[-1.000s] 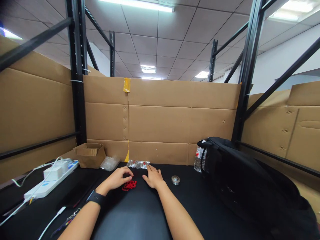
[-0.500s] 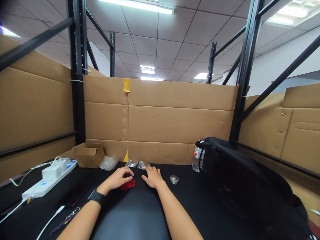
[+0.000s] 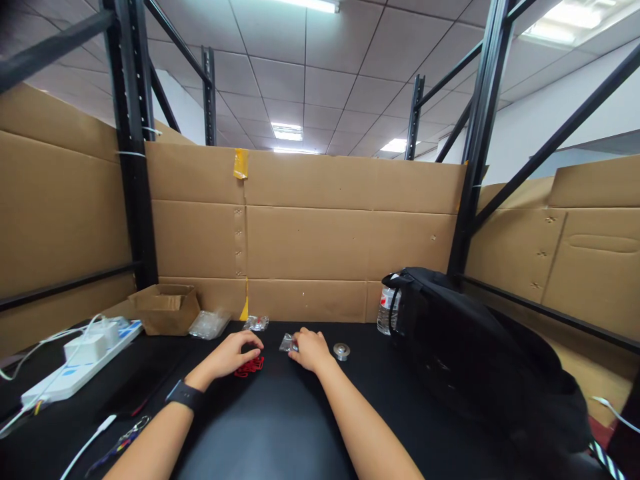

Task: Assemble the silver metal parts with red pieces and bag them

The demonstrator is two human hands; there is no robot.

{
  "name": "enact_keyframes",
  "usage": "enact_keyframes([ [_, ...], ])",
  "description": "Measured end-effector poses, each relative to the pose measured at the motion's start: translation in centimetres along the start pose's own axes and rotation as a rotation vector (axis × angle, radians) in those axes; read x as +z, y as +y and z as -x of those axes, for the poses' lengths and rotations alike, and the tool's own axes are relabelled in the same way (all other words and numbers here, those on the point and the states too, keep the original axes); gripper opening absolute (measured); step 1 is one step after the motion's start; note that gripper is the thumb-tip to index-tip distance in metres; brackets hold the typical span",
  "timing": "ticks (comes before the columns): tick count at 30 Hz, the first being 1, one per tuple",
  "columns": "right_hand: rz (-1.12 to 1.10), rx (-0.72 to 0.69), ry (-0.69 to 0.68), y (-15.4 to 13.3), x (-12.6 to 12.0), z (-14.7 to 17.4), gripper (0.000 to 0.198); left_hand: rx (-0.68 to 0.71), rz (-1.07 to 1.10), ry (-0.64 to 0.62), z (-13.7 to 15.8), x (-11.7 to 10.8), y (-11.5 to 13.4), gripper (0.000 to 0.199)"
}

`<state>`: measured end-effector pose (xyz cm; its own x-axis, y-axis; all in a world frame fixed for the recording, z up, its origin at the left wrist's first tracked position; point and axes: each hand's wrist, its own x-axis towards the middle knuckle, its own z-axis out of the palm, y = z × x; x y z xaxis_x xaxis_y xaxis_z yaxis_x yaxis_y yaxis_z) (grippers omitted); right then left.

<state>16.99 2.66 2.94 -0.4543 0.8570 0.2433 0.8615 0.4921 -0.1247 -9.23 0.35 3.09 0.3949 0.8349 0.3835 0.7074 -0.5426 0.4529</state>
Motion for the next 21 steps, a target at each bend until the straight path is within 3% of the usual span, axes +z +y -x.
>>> enact_keyframes([
  [3,0.004,-0.021,-0.023,0.7,-0.1,0.4,0.029,0.038,-0.013,-0.001,-0.1,0.2,1.2,0.021],
  [9,-0.374,-0.063,-0.063,2.4,-1.0,1.6,0.029,0.115,-0.067,-0.080,-0.1,2.2,3.9,0.024],
  [15,-0.453,-0.089,0.010,2.8,-1.8,1.7,0.022,0.193,-0.065,-0.118,0.0,4.1,6.4,0.041],
  [21,-0.494,-0.014,0.130,3.1,-2.2,1.3,0.020,0.238,-0.120,-0.228,0.1,4.7,6.8,0.024],
])
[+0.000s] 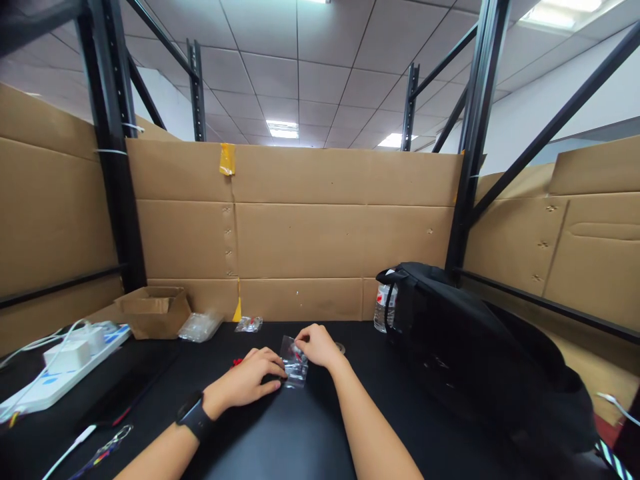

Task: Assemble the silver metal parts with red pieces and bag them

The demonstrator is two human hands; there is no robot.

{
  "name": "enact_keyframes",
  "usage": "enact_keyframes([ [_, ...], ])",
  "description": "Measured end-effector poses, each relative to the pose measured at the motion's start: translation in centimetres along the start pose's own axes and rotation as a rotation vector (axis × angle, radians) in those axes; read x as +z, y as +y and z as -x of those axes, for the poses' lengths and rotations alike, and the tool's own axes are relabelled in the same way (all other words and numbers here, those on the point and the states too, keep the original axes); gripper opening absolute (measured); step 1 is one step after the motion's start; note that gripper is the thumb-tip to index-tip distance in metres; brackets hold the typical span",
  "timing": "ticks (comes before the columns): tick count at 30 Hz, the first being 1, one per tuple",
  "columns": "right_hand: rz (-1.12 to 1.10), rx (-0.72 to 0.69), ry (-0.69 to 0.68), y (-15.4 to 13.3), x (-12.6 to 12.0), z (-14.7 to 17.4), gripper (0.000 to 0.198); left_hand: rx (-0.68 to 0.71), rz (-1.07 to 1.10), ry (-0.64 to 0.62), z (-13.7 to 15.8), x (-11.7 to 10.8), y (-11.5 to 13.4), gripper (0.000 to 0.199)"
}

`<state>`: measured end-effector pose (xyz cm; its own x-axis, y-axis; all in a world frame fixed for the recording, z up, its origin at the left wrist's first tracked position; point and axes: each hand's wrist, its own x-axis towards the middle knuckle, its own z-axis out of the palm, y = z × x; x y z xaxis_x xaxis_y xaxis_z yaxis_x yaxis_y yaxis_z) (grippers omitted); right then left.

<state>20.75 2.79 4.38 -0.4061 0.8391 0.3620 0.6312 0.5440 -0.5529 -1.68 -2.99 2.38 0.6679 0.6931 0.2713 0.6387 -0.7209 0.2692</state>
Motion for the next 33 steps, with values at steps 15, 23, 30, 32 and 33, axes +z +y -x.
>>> enact_keyframes([
  [15,-0.630,0.121,0.177,1.9,-0.8,-1.0,0.040,-0.034,-0.161,-0.019,0.2,0.4,0.5,0.036],
  [23,-0.729,0.115,0.240,1.2,-0.8,-0.9,0.037,-0.064,-0.163,-0.070,0.3,0.8,0.3,0.044],
  [30,-0.526,0.098,0.466,2.4,-0.8,-1.4,0.028,-0.068,-0.155,-0.066,0.4,0.7,0.2,0.045],
  [32,-0.389,0.044,0.504,2.5,-1.2,-1.3,0.025,-0.065,-0.153,-0.064,0.4,0.8,0.1,0.045],
  [33,-0.320,0.002,0.505,2.5,-1.4,-1.1,0.024,-0.061,-0.153,-0.060,0.4,0.9,0.1,0.045],
])
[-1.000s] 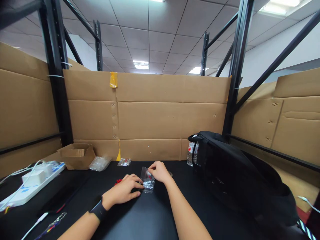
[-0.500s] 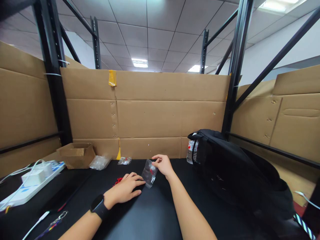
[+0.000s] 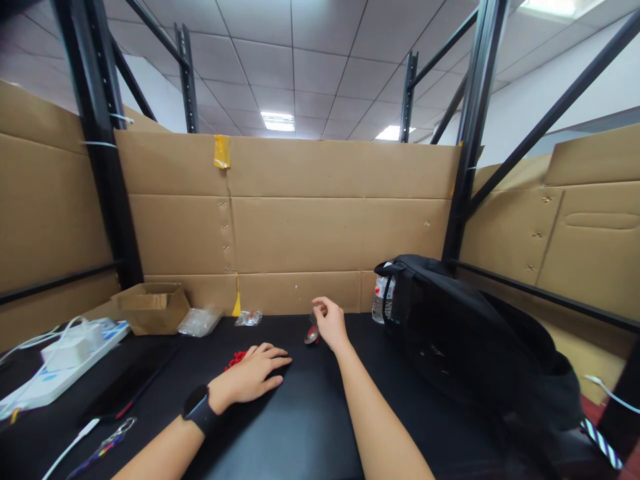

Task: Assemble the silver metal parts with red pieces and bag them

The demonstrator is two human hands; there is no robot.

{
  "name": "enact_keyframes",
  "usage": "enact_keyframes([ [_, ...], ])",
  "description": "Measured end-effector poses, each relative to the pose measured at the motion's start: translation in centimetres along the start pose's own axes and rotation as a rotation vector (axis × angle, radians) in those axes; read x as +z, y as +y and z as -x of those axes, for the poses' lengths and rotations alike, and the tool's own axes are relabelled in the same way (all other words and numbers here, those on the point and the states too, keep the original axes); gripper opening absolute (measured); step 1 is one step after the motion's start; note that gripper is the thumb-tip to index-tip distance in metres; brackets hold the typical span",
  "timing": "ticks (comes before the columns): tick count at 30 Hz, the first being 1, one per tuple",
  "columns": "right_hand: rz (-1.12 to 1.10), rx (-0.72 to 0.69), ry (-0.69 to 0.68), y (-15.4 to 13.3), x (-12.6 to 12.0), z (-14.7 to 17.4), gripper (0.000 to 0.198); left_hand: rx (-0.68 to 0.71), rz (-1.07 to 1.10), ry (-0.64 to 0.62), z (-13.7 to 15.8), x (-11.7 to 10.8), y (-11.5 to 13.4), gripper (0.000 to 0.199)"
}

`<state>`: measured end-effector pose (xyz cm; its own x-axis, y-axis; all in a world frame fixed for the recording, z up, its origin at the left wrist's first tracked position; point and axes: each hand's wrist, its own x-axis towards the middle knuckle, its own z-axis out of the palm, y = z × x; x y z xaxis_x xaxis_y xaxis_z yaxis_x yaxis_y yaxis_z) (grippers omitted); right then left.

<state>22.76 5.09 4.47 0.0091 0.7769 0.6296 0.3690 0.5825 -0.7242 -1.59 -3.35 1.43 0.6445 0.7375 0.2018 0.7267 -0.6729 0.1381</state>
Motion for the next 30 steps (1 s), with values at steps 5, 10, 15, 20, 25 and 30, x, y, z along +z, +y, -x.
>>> enact_keyframes([
  [5,0.108,-0.167,0.099,-1.4,-0.6,0.2,0.022,0.046,0.005,0.075,-0.1,-0.1,0.2,0.040],
  [10,-0.141,-0.079,0.018,-2.5,-0.1,0.5,0.023,-0.055,0.071,0.509,-0.9,-1.7,0.4,0.023],
  [15,-0.341,-0.001,-0.225,-3.2,1.2,1.0,0.033,-0.038,0.012,0.680,-0.9,-2.9,-0.3,0.048],
  [20,-0.399,0.038,-0.294,-3.5,1.8,1.6,0.038,0.074,-0.003,0.596,-0.8,-2.9,-0.2,0.009],
  [25,-0.462,0.189,-0.457,-3.1,1.4,1.9,0.069,0.035,-0.014,0.593,-0.8,-3.1,0.0,0.013],
  [30,-0.481,0.238,-0.349,-3.3,1.1,1.8,0.063,0.013,-0.017,0.526,-0.7,-3.0,-0.2,0.017],
])
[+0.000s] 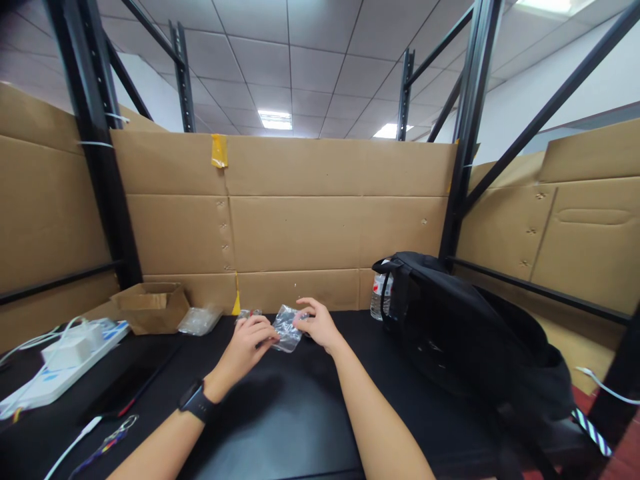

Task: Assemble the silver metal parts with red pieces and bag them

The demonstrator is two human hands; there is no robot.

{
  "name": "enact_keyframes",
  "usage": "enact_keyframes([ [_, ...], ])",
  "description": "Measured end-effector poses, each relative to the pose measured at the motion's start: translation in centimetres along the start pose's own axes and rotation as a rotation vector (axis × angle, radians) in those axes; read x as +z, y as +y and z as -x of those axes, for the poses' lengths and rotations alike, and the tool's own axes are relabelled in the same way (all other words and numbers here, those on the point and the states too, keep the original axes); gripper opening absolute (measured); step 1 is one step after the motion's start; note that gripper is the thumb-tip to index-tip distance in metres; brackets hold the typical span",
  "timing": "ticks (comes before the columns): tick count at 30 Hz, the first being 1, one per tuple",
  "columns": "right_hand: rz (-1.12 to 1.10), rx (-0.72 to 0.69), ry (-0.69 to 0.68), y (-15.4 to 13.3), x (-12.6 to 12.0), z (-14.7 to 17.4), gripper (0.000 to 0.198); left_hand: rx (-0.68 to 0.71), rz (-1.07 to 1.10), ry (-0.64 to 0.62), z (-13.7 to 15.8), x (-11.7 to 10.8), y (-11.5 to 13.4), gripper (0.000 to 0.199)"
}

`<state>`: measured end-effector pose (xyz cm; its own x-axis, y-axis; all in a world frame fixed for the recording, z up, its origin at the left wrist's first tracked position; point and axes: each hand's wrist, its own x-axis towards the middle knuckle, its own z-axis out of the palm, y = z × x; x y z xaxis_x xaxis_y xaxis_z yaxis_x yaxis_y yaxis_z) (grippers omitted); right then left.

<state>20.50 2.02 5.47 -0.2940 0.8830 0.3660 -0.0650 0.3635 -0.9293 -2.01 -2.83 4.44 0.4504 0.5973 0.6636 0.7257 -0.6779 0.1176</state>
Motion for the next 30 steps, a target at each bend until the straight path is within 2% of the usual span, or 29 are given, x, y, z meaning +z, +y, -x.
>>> enact_keyframes([
  [3,-0.032,0.022,0.039,-0.4,0.1,0.2,0.065,0.013,0.000,0.011,0.1,0.1,-0.1,0.019],
  [7,-0.046,0.092,-0.084,-0.2,0.0,0.3,0.077,0.000,-0.009,0.029,0.1,0.0,-0.1,0.018],
  [10,-0.026,0.082,-0.079,0.3,-0.1,0.3,0.079,-0.018,-0.004,0.008,0.0,-0.2,-0.1,0.016],
  [14,0.003,0.068,-0.146,0.4,0.0,0.2,0.084,-0.028,0.023,-0.033,0.1,-0.1,0.1,0.015],
  [18,0.077,0.048,-0.079,0.6,-0.2,-0.1,0.069,-0.078,0.031,0.001,0.0,0.2,-0.6,0.016],
  [20,0.109,0.036,-0.022,0.9,-0.6,-0.3,0.058,-0.156,0.007,0.073,0.0,-0.1,-1.9,0.018],
  [23,0.161,0.021,0.000,1.4,-1.2,-0.7,0.051,-0.359,-0.066,0.267,0.5,-1.7,-5.3,0.025],
  [25,0.284,-0.023,0.017,1.7,-1.5,-0.9,0.047,-0.528,-0.161,0.436,1.4,-3.1,-8.2,0.035],
  [26,0.392,-0.058,0.031,1.9,-1.6,-0.8,0.043,-0.609,-0.219,0.479,1.9,-3.7,-9.6,0.038],
  [28,0.672,-0.113,0.044,2.4,-1.7,-0.6,0.036,-0.747,-0.321,0.464,3.1,-4.5,-12.2,0.042],
  [30,0.942,-0.096,0.014,3.0,-1.6,-0.2,0.035,-0.861,-0.385,0.385,4.1,-4.5,-14.0,0.045],
])
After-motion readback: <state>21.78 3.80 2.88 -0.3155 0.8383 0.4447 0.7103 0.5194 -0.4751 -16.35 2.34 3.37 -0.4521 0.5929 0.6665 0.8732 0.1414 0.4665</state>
